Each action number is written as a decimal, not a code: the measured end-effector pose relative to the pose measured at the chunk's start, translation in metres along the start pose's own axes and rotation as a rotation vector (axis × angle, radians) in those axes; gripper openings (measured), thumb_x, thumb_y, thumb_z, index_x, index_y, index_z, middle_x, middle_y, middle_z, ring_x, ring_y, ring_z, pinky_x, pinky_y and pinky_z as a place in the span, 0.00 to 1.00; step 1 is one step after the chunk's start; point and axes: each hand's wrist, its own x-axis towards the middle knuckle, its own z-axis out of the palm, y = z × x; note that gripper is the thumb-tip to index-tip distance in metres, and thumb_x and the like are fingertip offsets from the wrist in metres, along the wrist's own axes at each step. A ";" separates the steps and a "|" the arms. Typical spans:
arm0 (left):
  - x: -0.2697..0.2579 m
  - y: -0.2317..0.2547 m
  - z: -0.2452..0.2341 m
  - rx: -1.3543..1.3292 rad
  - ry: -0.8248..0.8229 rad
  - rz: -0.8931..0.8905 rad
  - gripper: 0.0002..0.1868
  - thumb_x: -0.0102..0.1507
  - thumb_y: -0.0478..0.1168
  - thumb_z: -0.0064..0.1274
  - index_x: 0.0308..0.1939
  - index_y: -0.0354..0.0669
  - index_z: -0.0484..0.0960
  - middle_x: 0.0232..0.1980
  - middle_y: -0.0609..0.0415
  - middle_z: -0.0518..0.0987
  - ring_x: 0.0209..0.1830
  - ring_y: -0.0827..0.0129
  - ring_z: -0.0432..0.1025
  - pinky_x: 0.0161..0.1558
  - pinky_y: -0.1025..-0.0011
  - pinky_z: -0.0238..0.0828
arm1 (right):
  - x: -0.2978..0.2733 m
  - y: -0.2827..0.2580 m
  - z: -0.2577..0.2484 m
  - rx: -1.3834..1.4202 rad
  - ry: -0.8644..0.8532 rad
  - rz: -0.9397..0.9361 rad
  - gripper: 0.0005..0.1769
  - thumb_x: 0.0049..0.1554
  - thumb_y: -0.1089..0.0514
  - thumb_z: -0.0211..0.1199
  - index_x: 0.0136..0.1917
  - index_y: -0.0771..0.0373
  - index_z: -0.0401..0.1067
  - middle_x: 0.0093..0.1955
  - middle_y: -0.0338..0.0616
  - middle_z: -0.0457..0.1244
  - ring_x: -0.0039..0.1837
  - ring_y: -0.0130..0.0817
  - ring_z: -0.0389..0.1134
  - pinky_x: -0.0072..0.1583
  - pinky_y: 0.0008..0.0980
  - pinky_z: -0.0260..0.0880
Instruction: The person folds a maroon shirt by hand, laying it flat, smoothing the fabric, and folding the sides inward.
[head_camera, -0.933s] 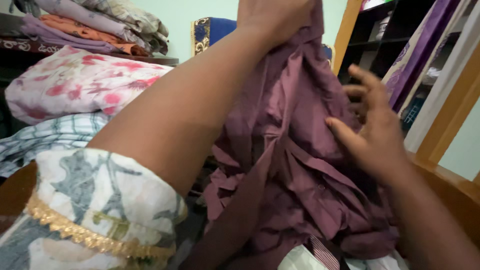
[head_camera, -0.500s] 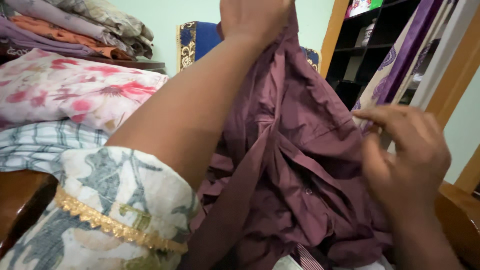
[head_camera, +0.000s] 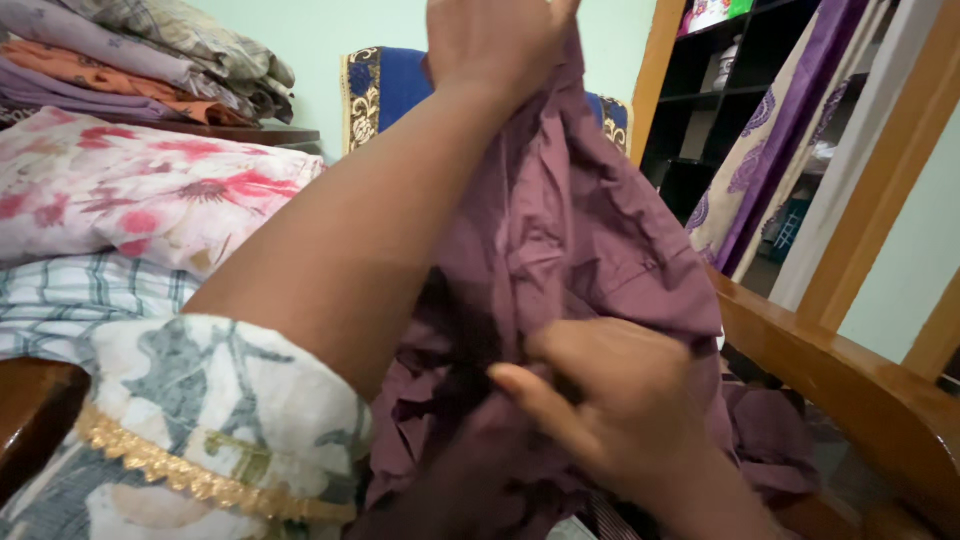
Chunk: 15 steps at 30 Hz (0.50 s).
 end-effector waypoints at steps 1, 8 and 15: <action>-0.001 -0.005 -0.002 0.025 0.001 -0.003 0.25 0.59 0.61 0.53 0.26 0.43 0.87 0.23 0.41 0.81 0.24 0.45 0.78 0.28 0.50 0.72 | -0.007 0.003 -0.008 -0.016 0.018 0.037 0.17 0.54 0.44 0.69 0.40 0.61 0.75 0.37 0.43 0.69 0.37 0.36 0.71 0.41 0.33 0.69; -0.006 -0.025 -0.015 0.001 -0.076 -0.089 0.18 0.59 0.52 0.48 0.28 0.45 0.87 0.27 0.42 0.83 0.28 0.43 0.78 0.33 0.48 0.72 | -0.058 0.053 -0.058 0.003 0.033 0.656 0.15 0.57 0.51 0.67 0.35 0.63 0.73 0.29 0.38 0.61 0.30 0.27 0.60 0.34 0.31 0.60; -0.004 -0.003 -0.021 -0.007 -0.057 0.014 0.21 0.60 0.57 0.50 0.25 0.47 0.87 0.23 0.44 0.81 0.23 0.46 0.77 0.25 0.50 0.70 | -0.052 0.094 -0.056 0.273 0.009 0.674 0.12 0.56 0.58 0.70 0.41 0.64 0.68 0.51 0.36 0.67 0.47 0.23 0.65 0.49 0.25 0.69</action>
